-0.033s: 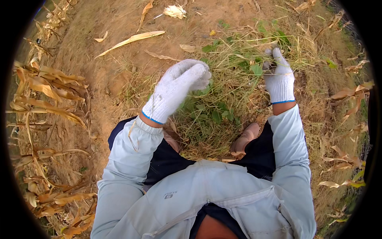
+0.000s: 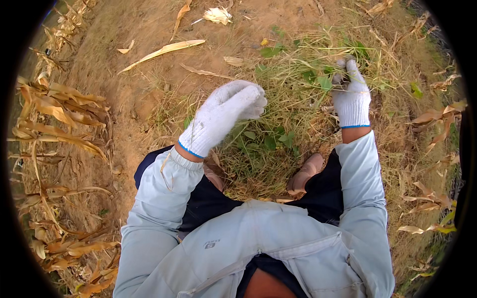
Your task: The person sits on the ground in a field and pulls weeds by hand, gathering them into a growing pile on their lap. They repeatedly reach down to uproot small green plants and add them to the bundle.
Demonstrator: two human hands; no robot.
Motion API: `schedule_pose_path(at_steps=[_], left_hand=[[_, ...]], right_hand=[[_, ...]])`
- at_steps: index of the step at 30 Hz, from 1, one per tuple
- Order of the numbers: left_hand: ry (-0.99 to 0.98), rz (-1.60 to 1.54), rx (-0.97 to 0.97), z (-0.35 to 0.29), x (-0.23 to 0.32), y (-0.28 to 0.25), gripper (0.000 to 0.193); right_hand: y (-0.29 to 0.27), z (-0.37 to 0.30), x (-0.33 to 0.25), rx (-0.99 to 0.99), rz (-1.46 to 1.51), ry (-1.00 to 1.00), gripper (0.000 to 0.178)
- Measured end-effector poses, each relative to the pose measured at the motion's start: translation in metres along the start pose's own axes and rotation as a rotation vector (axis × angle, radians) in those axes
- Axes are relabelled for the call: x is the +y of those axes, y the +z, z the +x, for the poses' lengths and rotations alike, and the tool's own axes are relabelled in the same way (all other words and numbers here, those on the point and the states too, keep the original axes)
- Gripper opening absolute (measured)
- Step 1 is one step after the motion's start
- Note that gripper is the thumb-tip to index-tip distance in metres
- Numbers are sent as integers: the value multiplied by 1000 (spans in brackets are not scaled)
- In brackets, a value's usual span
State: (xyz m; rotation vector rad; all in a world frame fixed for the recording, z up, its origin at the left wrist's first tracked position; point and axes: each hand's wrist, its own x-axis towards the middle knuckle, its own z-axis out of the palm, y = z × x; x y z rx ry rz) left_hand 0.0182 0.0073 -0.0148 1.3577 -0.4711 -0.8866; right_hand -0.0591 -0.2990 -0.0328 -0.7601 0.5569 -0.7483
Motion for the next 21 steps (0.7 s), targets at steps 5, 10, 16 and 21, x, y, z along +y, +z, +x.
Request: schedule_pose_path(at_steps=[5,10,16,21], left_hand=[[-153,33,-394,-4,-52,22,66],[-119,-333,-273,15,-57,30,97],[136,-438,90,28,-35,16,82],[92,657,26,25,-28,17,58]], right_hand=[[5,-9,-7,-81,209,69,13],[34,-81,8,-317,-1,306,32],[21,-82,18,-754,-777,282,39],[-10,-93,63,-974,-1522,-342,32]])
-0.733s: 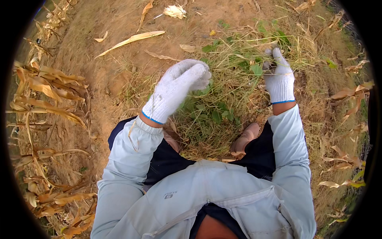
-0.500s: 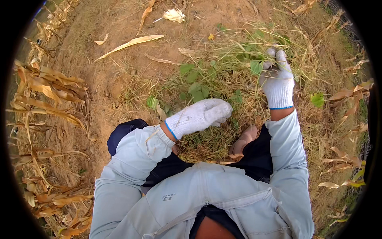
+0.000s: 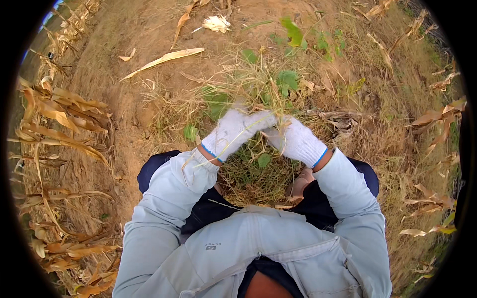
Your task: The person sits on the ground in a field and pulls weeds by hand, gathering them into a growing pile on their lap. They repeatedly reach down to uproot small green plants and add them to the bundle.
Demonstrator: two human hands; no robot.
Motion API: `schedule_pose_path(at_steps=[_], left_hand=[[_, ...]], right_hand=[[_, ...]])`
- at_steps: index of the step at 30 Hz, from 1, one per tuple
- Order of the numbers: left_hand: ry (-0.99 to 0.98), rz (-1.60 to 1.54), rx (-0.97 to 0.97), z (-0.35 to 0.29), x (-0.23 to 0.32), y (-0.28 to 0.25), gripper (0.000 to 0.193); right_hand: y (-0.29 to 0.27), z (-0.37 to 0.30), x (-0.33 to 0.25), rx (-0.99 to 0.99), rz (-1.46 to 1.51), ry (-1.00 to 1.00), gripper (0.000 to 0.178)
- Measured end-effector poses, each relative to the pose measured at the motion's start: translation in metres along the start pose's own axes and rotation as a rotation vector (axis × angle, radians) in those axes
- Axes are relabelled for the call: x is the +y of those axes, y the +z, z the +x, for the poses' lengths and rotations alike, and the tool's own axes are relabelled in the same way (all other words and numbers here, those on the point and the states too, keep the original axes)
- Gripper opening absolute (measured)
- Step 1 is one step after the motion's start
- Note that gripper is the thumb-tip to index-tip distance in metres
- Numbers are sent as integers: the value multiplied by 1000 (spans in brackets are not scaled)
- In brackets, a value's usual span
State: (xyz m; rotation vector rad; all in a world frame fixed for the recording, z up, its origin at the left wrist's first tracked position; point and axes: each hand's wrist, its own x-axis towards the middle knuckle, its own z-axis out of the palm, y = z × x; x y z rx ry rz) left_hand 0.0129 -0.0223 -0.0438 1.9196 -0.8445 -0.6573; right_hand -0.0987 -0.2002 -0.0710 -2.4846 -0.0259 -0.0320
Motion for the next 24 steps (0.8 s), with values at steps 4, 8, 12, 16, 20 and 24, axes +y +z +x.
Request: schedule_pose_path(at_steps=[4,8,12,16,20,24], left_hand=[[-20,-397,84,-1,-2,21,50],[-203,-380,248,-4,32,2,48],[-122,-584,387,1,21,-13,41],[-283,-87,332,16,-20,-46,47],[-74,757,122,5,-19,-37,54],[280,739,-262,-14,-6,-8,38]], right_hand=[[6,11,-29,-339,-212,139,46],[-18,3,-60,-331,-46,227,70],[-27,-3,-38,-127,650,130,64],[-55,-4,-27,42,495,68,37],[-66,-8,-43,321,396,-111,36],[-62,-2,-31,256,154,-284,59]])
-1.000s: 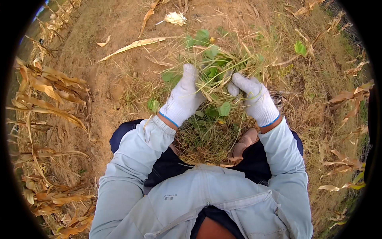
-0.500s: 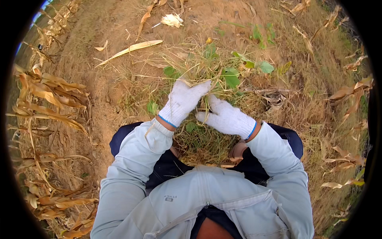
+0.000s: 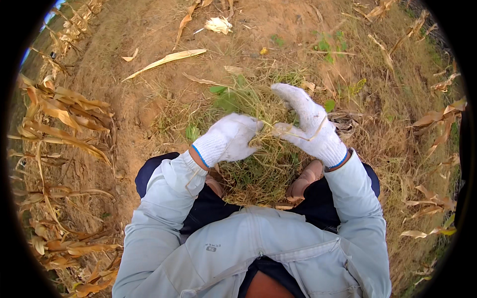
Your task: The person sits on the ground in a field and pulls weeds by hand, gathering them into a growing pile on their lap. They repeatedly reach down to uproot small green plants and add them to the bundle.
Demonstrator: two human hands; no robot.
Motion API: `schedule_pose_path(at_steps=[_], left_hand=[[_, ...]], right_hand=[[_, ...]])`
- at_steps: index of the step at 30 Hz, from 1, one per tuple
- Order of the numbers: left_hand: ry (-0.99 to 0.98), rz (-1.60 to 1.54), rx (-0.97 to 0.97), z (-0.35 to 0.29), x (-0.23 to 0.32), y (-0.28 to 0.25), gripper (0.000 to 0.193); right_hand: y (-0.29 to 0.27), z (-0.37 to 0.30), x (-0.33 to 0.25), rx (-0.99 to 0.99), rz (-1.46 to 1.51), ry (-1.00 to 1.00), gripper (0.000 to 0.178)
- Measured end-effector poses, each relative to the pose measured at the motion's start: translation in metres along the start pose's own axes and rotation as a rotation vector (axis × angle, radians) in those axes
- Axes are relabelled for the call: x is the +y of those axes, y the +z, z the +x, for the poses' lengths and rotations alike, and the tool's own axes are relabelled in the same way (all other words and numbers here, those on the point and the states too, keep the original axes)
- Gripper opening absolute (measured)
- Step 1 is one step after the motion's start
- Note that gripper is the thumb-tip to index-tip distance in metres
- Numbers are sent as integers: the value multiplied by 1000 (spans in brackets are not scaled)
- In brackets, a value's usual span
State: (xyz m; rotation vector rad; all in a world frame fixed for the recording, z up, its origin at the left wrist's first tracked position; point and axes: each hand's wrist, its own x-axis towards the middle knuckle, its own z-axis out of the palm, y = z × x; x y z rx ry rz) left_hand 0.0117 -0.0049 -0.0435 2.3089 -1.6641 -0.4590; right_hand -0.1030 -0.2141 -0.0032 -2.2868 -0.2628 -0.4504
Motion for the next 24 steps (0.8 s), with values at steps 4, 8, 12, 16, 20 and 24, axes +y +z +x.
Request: schedule_pose_path(at_steps=[4,8,12,16,20,24], left_hand=[[221,-323,174,-21,18,-22,33],[4,-632,247,-28,10,-43,33],[-318,-745,410,-33,4,-52,36],[-349,-630,545,-39,-17,-52,27],[-319,-481,649,-44,-25,-48,21],[-262,-198,719,-50,-29,-46,24]], right_hand=[[13,-16,33,-309,484,215,77],[44,-32,42,-241,660,544,78],[40,-14,41,-334,597,494,70],[32,0,32,-468,583,464,81],[38,11,32,-463,465,307,95],[39,18,12,-535,127,446,86]])
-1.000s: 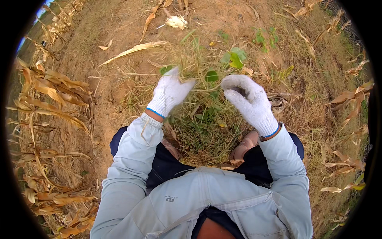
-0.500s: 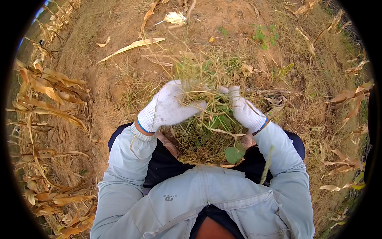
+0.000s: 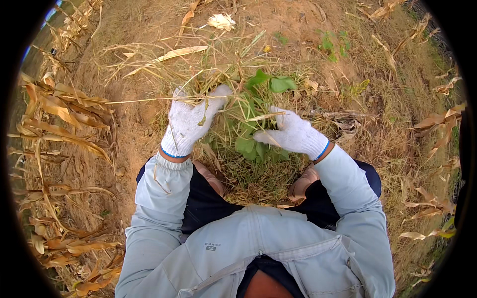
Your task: The person sits on the ground in a field and pulls weeds by hand, gathering them into a growing pile on their lap. They repeatedly reach down to uproot small green plants and add them to the bundle.
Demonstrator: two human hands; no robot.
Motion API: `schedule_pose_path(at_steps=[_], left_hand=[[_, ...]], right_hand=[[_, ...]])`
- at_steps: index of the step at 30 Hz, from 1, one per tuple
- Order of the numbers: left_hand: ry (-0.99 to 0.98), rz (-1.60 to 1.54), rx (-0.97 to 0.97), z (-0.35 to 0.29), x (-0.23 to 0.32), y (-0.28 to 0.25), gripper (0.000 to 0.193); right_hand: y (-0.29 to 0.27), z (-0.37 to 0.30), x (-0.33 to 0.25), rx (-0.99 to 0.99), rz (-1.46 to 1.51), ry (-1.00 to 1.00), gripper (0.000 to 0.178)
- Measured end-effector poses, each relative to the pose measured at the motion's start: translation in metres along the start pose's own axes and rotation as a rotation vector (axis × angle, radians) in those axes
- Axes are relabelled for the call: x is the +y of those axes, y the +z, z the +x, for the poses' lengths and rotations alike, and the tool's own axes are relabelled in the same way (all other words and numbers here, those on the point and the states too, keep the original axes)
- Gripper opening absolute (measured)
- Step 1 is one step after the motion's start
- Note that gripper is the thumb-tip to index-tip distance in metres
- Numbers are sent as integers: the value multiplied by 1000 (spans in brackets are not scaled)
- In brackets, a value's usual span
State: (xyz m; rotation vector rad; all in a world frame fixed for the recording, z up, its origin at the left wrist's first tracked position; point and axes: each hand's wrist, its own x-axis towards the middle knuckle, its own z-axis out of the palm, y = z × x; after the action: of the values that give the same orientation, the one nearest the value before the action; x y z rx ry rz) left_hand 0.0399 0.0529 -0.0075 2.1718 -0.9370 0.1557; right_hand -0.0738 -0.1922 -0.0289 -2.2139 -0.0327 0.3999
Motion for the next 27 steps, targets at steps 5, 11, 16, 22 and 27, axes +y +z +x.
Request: schedule_pose_path(at_steps=[5,11,16,22,27], left_hand=[[-111,-293,263,6,-6,4,29],[-234,-529,402,11,-10,-1,27],[-216,-391,102,19,-3,7,39],[143,-177,-359,-15,-98,124,45],[-141,-1140,-289,-28,-56,163,30]], right_hand=[[11,-1,11,212,109,-184,77],[-22,-7,-2,399,-53,-118,51],[-54,-22,-16,781,198,-233,36],[-29,-2,-39,805,802,-270,50],[-1,4,-52,708,872,-235,62]])
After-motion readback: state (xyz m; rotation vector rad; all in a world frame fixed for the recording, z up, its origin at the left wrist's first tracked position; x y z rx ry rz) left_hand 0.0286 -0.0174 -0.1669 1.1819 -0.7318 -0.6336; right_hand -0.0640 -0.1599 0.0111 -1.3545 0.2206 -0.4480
